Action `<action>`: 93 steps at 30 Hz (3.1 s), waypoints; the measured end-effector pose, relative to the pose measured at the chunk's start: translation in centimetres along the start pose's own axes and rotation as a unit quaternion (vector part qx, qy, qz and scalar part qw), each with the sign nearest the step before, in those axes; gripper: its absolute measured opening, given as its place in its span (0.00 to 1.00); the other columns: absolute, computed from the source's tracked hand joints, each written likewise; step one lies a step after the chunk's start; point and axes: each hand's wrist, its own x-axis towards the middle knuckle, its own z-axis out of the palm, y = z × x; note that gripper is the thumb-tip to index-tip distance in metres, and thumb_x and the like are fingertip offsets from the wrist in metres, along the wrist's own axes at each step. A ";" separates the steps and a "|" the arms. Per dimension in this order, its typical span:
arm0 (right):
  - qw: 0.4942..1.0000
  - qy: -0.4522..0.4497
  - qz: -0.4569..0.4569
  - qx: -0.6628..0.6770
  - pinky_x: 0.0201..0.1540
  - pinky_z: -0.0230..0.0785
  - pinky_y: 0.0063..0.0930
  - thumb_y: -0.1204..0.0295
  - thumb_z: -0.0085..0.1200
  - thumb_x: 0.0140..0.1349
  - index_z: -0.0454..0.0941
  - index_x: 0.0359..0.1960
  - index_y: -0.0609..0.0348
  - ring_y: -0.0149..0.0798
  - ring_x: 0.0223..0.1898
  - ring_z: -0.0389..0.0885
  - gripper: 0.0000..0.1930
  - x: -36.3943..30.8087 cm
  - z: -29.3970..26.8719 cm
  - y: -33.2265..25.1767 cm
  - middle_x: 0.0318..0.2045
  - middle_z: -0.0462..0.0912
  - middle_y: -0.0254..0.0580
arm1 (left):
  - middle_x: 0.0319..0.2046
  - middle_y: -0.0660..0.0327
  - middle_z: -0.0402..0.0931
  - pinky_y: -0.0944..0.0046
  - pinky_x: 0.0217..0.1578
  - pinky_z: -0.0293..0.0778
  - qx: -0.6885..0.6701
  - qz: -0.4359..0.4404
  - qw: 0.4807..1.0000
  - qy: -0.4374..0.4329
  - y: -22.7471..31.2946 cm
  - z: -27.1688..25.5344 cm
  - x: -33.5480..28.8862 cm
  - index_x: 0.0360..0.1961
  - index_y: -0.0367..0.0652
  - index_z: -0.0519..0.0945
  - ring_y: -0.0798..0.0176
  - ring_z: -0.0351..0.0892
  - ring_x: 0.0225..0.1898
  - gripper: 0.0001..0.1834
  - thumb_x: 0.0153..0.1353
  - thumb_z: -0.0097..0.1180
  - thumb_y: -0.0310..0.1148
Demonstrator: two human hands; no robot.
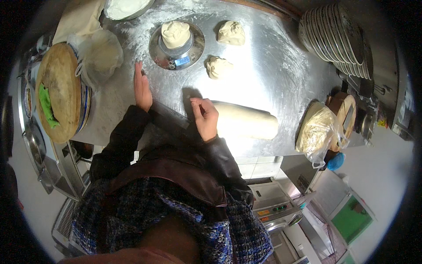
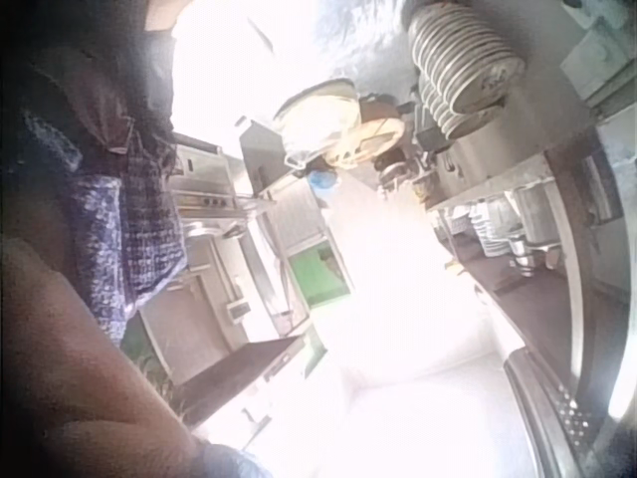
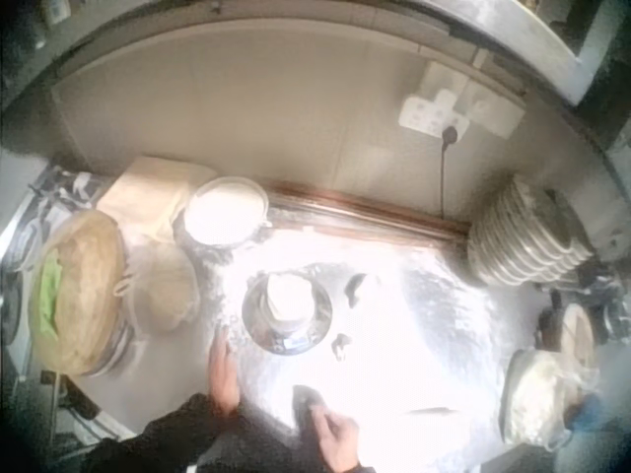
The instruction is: The person cuts a long cylindrical dough log into smaller pieces using a bench scraper and places each piece onto a digital scale to measure weight. After weighing, the pieces are set aside on the countertop. The remaining dough log is wrapped in plastic film at the end.
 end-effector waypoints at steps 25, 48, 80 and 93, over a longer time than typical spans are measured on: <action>0.981 -0.043 -0.185 0.048 0.53 0.71 0.27 0.69 0.50 0.74 0.83 0.50 0.64 0.32 0.48 0.81 0.13 22.2 3.7 -7.7 0.44 0.87 0.41 | 0.69 0.40 0.62 0.47 0.70 0.54 0.179 0.112 0.977 -0.016 0.0 1.6 2.8 0.73 0.28 0.54 0.37 0.59 0.69 0.40 0.61 0.51 0.29; 0.956 -0.134 -0.257 -0.040 0.53 0.71 0.36 0.59 0.59 0.66 0.84 0.50 0.59 0.44 0.45 0.81 0.18 23.8 7.0 -6.6 0.43 0.86 0.43 | 0.64 0.41 0.67 0.46 0.68 0.57 0.170 0.103 0.980 0.011 -0.5 1.8 2.9 0.72 0.28 0.55 0.36 0.64 0.65 0.42 0.54 0.50 0.27; 0.888 -0.147 -0.214 -0.379 0.51 0.72 0.41 0.67 0.59 0.59 0.74 0.61 0.57 0.50 0.47 0.77 0.26 -10.8 -0.9 2.2 0.47 0.76 0.45 | 0.63 0.49 0.68 0.52 0.68 0.59 -0.007 0.054 0.998 -0.029 1.9 0.7 0.3 0.65 0.41 0.72 0.46 0.65 0.66 0.31 0.57 0.57 0.23; 0.949 -0.158 0.040 -0.270 0.35 0.75 0.49 0.73 0.60 0.57 0.65 0.63 0.58 0.62 0.34 0.80 0.31 -28.8 -11.3 2.7 0.42 0.78 0.56 | 0.68 0.48 0.57 0.48 0.69 0.56 0.042 0.193 0.826 -0.529 8.4 9.3 -5.3 0.75 0.54 0.54 0.40 0.55 0.69 0.62 0.38 0.77 0.41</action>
